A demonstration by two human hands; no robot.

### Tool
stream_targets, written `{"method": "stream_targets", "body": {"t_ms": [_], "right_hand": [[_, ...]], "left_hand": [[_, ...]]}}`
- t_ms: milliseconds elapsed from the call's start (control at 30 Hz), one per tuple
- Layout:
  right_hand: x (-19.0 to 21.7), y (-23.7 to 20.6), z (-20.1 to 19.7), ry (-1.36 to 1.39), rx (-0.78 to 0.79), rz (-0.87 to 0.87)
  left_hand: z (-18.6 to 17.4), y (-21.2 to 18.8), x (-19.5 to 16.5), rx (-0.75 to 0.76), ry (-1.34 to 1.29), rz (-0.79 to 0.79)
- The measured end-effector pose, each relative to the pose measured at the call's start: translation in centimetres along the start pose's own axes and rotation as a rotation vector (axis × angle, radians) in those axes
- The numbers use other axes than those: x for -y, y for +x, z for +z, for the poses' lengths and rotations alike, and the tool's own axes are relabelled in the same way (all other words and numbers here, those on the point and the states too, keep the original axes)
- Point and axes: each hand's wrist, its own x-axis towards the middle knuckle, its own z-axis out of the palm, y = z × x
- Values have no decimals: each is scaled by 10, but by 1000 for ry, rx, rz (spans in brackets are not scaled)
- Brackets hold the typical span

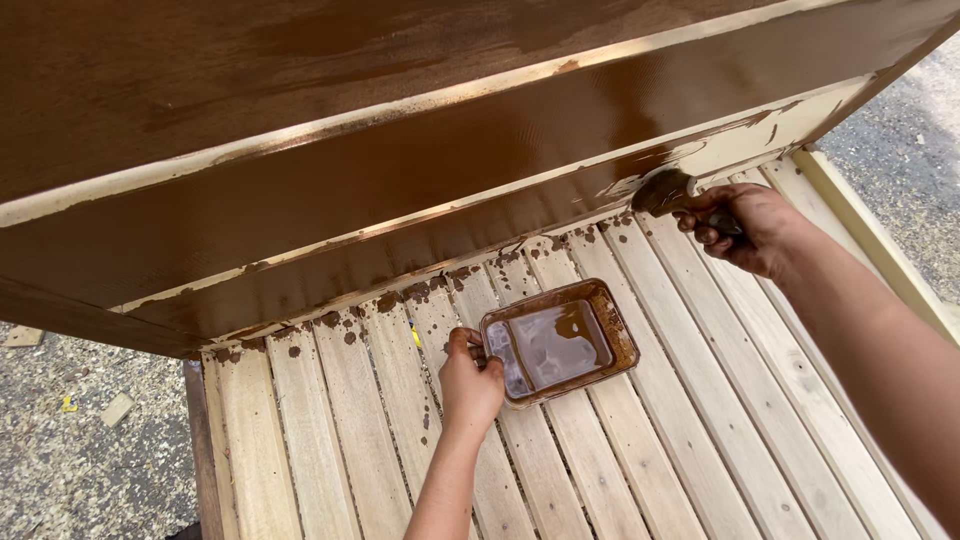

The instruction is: The person applies brown wood stain with a brush to the wooden slats and frame of an outdoor bench-like structure, dipping the brush into a stain tray and brushing the vertical panels and horizontal slats, working from the upper panels down to the lower slats.

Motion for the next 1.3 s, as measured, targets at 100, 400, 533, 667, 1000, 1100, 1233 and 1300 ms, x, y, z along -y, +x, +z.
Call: {"method": "stream_targets", "body": {"t_ms": [100, 400, 533, 667, 1000, 1100, 1233, 1300], "right_hand": [[35, -38, -14, -348, -28, 54], [63, -117, -52, -880, 25, 190], [43, -96, -64, -1250, 191, 8], [30, -66, -82, -1498, 362, -54], [60, -41, -131, -1490, 125, -307], [71, -40, -158, -1367, -25, -482], [73, -38, -189, -970, -165, -649], [67, -37, -199, -698, -206, -753]], "left_hand": [[29, -2, -13, 57, -104, 45], [110, -16, -48, 125, -141, 20], [147, -5, -65, 123, -210, -45], [185, 8, -64, 144, -236, -62], [235, 14, -141, 59, 289, 105], [244, -4, -194, -84, 651, 377], [273, -16, -275, 28, 648, 754], [288, -22, -305, 33, 653, 786]]}}
